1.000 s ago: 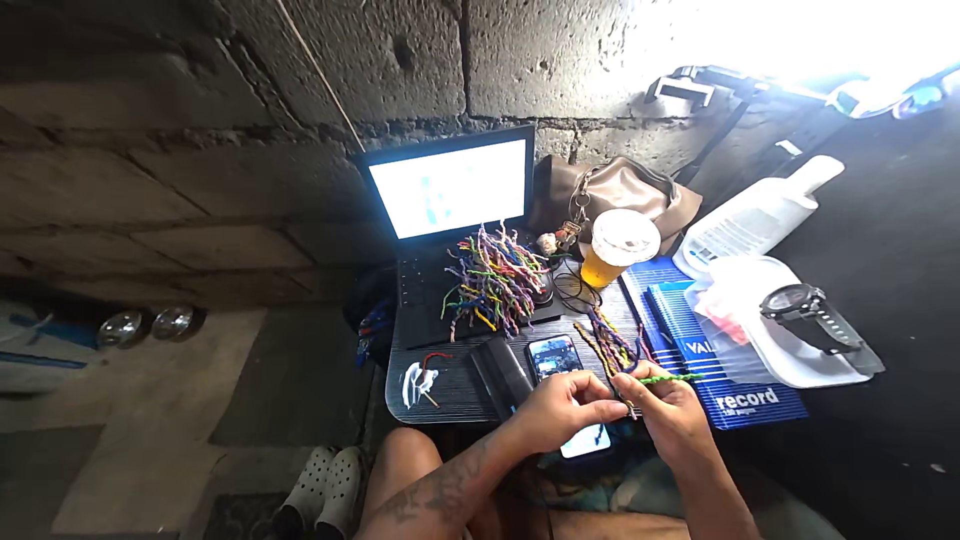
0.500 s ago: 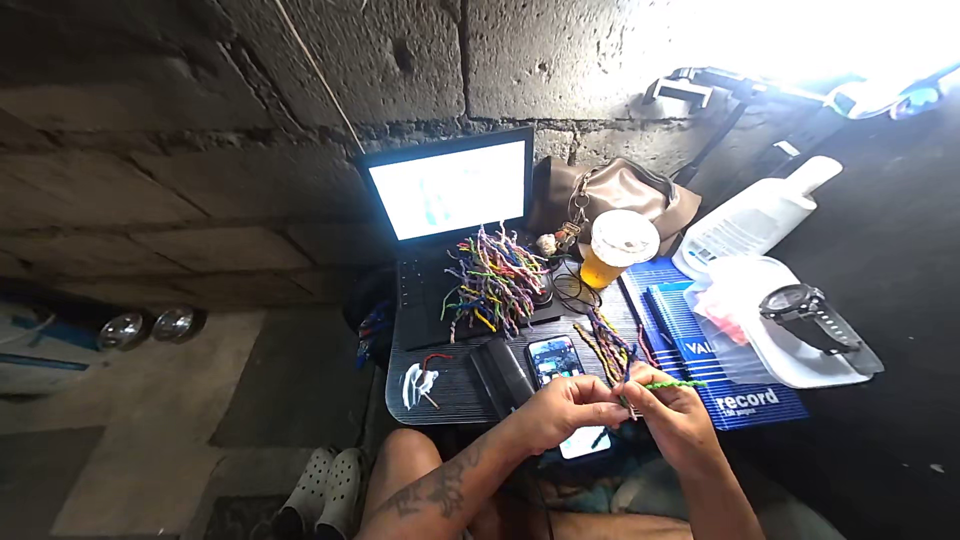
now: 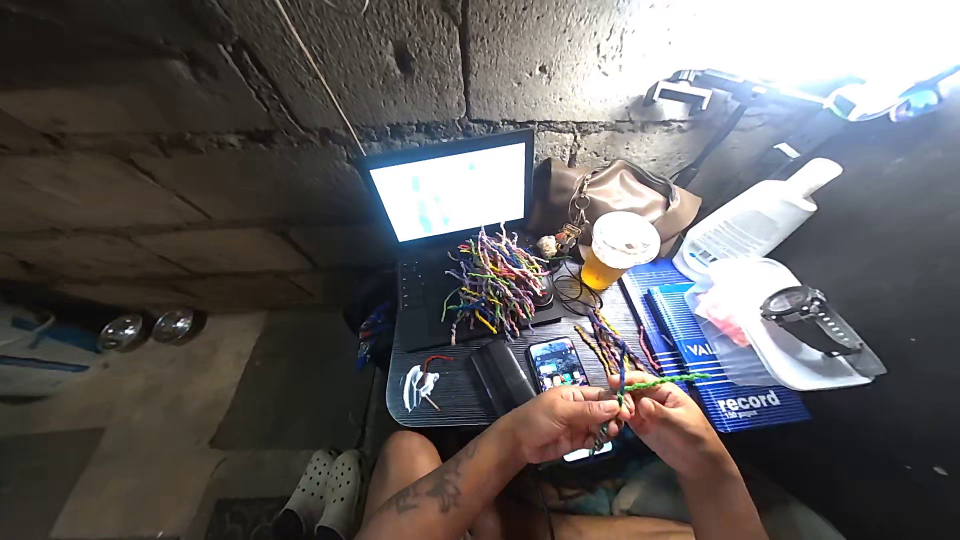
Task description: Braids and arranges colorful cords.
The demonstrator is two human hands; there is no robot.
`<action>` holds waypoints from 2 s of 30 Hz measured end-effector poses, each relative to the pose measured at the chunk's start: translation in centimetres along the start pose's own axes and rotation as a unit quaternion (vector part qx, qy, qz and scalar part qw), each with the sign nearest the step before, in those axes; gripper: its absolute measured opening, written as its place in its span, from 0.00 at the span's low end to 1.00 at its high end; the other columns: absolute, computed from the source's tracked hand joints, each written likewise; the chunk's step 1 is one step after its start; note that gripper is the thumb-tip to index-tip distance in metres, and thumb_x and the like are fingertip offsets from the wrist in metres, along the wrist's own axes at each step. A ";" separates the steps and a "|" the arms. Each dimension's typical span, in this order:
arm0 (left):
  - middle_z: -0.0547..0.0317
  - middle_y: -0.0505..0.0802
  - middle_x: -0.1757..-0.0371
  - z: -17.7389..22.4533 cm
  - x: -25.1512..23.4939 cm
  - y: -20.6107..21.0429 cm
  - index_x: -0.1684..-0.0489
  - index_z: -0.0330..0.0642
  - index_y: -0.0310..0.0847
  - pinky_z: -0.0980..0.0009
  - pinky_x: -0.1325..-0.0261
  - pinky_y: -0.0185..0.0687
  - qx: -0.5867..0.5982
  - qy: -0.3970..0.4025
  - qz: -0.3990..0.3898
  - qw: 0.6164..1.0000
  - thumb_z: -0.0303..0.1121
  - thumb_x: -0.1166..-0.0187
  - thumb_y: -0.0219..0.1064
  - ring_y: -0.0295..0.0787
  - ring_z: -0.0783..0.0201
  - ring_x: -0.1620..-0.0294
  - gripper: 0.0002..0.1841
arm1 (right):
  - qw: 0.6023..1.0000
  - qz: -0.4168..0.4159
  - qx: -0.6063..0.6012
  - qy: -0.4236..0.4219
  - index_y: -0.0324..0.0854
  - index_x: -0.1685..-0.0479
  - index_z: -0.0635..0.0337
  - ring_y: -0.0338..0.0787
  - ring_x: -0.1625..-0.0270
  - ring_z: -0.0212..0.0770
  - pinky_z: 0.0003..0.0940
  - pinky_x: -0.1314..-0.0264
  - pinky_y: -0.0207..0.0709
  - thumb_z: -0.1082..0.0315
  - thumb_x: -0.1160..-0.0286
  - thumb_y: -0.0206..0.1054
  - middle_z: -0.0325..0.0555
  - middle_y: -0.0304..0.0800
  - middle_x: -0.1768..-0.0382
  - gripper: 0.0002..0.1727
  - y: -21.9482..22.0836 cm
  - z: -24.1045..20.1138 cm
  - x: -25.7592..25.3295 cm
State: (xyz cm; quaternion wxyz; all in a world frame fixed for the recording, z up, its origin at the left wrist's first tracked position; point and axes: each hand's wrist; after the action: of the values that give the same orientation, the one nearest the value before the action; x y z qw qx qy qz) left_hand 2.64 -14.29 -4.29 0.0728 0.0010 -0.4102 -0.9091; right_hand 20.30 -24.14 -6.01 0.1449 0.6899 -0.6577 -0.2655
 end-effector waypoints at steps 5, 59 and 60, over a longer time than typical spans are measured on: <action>0.73 0.88 0.64 -0.8 -0.1 -0.1 0.55 0.54 0.84 0.81 0.57 0.79 0.089 -0.031 -0.071 0.993 0.34 0.11 0.51 0.84 0.78 0.64 0.12 | 0.999 0.008 -0.031 0.003 0.93 0.45 0.47 0.92 0.59 0.23 0.19 0.55 0.87 0.56 0.25 0.73 0.32 0.96 0.55 0.14 0.5 0.4 0.2; 0.73 0.93 0.64 -0.3 -0.2 0.8 0.63 0.49 0.84 0.79 0.52 0.83 -0.111 0.013 0.073 0.991 0.22 0.22 0.62 0.88 0.79 0.62 0.08 | 0.965 0.128 0.216 -0.072 0.93 0.62 0.40 0.88 0.58 0.17 0.14 0.52 0.82 0.49 0.25 0.72 0.22 0.92 0.62 0.09 1.3 0.0 0.0; 0.74 0.91 0.66 -0.4 -0.3 0.9 0.65 0.48 0.82 0.78 0.52 0.82 -0.129 0.031 0.082 0.988 0.21 0.23 0.64 0.87 0.79 0.63 0.08 | 0.961 0.137 0.225 -0.081 0.93 0.63 0.40 0.88 0.58 0.17 0.14 0.53 0.82 0.50 0.25 0.73 0.22 0.92 0.62 0.09 1.4 0.1 0.0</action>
State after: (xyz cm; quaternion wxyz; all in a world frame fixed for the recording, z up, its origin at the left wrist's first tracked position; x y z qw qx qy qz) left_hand 3.08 -15.14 -3.89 0.1593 -0.0137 -0.2862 -0.9447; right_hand 19.10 -24.25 -5.36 -0.0327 0.5841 -0.7983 -0.1429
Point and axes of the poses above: each hand's wrist, its own x-axis away from the middle knuckle, its own y-axis out of the palm, z = x × y
